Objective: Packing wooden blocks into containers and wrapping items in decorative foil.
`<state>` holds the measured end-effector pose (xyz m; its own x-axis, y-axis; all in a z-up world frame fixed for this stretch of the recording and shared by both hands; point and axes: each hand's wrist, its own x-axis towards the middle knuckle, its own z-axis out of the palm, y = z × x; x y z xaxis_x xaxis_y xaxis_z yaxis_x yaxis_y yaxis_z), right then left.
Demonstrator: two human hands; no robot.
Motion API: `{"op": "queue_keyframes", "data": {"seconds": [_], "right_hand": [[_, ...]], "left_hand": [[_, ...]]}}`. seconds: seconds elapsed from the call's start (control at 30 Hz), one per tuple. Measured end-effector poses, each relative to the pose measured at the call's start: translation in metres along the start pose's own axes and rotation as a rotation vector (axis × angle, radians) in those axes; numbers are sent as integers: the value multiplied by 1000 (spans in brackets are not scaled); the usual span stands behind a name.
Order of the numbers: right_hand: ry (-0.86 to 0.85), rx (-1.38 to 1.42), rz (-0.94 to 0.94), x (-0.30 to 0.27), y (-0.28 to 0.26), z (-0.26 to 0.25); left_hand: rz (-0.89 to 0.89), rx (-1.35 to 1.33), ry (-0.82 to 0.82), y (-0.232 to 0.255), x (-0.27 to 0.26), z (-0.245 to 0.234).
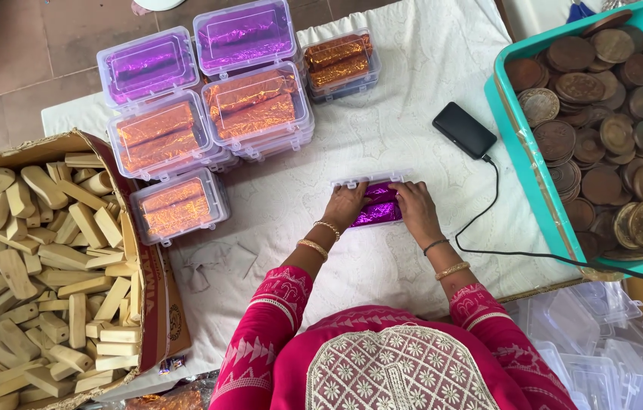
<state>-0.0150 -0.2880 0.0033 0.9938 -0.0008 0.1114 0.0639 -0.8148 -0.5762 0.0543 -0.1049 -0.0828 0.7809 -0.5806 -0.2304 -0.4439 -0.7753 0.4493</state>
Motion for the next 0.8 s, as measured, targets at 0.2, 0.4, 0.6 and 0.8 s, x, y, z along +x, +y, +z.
{"op": "queue_keyframes", "data": {"seconds": [0.2, 0.4, 0.6, 0.8], "right_hand": [[-85, -137, 14, 2, 22, 22], [-88, -168, 62, 0, 31, 27], [-63, -188, -34, -2, 35, 30], [-62, -158, 15, -1, 21, 20]], "left_hand": [[-30, -79, -35, 16, -15, -20], [76, -44, 245, 9, -40, -9], [44, 131, 319, -1, -66, -33], [66, 193, 201, -6, -73, -30]]}}
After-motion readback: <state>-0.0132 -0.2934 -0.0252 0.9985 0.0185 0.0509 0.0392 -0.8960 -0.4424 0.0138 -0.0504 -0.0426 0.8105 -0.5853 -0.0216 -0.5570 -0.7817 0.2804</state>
